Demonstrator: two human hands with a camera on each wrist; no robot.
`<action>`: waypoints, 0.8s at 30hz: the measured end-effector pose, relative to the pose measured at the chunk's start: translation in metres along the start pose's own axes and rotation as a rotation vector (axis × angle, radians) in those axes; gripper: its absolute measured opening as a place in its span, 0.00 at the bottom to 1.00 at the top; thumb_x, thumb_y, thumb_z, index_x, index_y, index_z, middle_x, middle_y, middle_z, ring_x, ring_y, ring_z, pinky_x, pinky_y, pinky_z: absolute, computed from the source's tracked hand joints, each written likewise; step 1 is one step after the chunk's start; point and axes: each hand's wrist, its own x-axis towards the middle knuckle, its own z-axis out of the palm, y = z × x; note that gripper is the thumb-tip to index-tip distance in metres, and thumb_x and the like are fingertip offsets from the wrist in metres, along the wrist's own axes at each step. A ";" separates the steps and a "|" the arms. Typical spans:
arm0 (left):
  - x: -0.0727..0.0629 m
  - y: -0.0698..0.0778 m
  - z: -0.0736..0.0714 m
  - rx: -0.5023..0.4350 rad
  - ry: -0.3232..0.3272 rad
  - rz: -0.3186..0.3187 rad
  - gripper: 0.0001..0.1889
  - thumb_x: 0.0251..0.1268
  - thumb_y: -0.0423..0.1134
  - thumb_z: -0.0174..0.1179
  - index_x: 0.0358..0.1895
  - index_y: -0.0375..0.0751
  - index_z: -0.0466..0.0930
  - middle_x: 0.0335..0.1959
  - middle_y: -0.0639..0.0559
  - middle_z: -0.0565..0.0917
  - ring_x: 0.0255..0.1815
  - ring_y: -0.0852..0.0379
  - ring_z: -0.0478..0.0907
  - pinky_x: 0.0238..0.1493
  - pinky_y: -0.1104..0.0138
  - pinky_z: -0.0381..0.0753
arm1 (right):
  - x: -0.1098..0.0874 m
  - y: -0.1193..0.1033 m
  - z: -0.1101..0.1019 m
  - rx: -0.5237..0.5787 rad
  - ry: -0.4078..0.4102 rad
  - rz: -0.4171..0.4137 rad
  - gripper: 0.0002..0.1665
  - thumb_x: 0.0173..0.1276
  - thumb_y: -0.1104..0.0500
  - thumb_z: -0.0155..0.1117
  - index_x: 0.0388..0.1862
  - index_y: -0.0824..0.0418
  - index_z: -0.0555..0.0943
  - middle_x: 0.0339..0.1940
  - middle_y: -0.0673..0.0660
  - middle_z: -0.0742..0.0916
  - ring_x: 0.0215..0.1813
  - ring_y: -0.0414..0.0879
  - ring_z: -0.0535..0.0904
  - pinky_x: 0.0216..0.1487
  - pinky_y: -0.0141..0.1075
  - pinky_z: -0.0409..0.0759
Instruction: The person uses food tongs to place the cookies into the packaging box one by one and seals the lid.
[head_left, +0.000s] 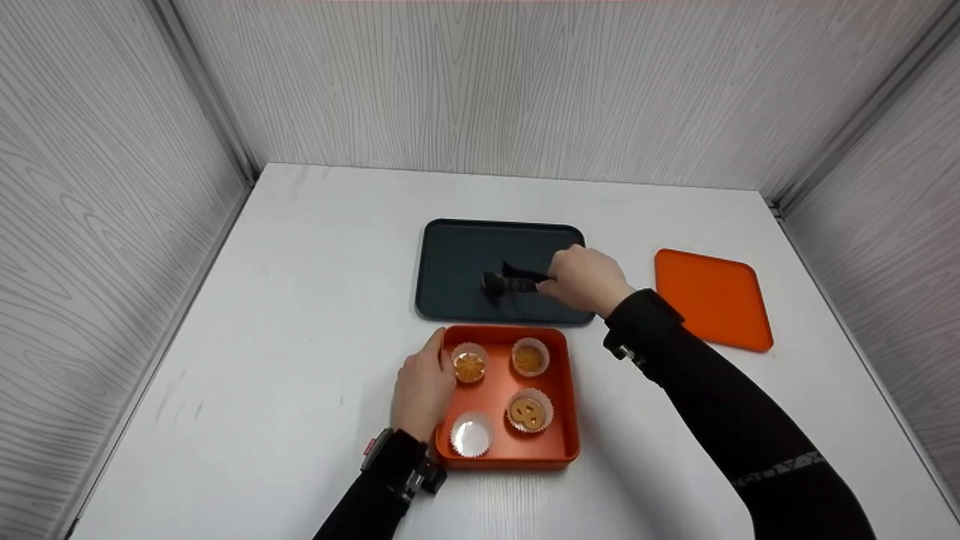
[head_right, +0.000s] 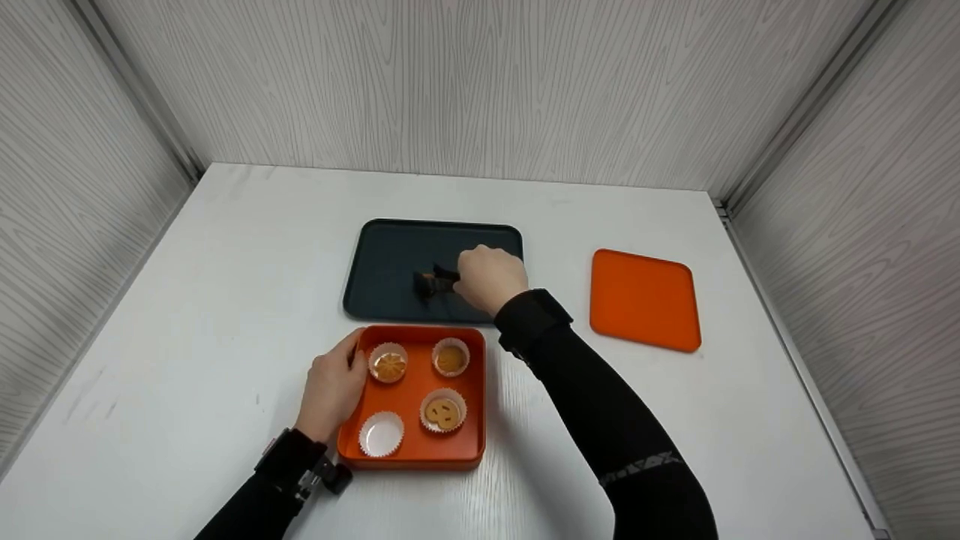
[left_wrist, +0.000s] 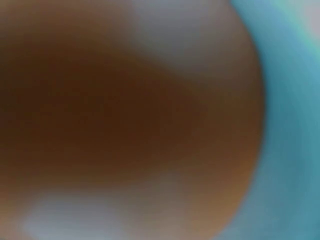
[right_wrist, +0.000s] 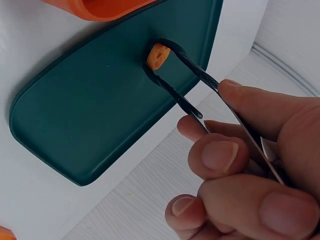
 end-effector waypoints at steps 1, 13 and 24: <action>0.000 0.000 0.000 -0.002 -0.003 -0.002 0.23 0.80 0.39 0.51 0.74 0.43 0.71 0.64 0.44 0.82 0.60 0.47 0.82 0.64 0.51 0.80 | -0.002 0.000 0.000 0.001 -0.003 0.001 0.34 0.73 0.55 0.67 0.08 0.52 0.62 0.11 0.47 0.60 0.16 0.43 0.60 0.20 0.35 0.56; 0.000 0.002 -0.001 -0.013 -0.017 -0.025 0.24 0.80 0.41 0.51 0.75 0.41 0.69 0.67 0.43 0.80 0.65 0.47 0.79 0.67 0.51 0.77 | -0.013 0.006 -0.002 0.024 -0.004 -0.024 0.34 0.72 0.56 0.67 0.08 0.52 0.62 0.11 0.47 0.59 0.15 0.42 0.58 0.20 0.34 0.54; 0.000 0.001 0.000 -0.011 -0.014 -0.009 0.24 0.80 0.40 0.51 0.75 0.41 0.70 0.66 0.43 0.80 0.64 0.46 0.80 0.66 0.50 0.78 | -0.024 0.014 -0.002 0.069 0.018 -0.057 0.33 0.73 0.56 0.66 0.10 0.52 0.62 0.12 0.47 0.59 0.15 0.42 0.57 0.23 0.36 0.53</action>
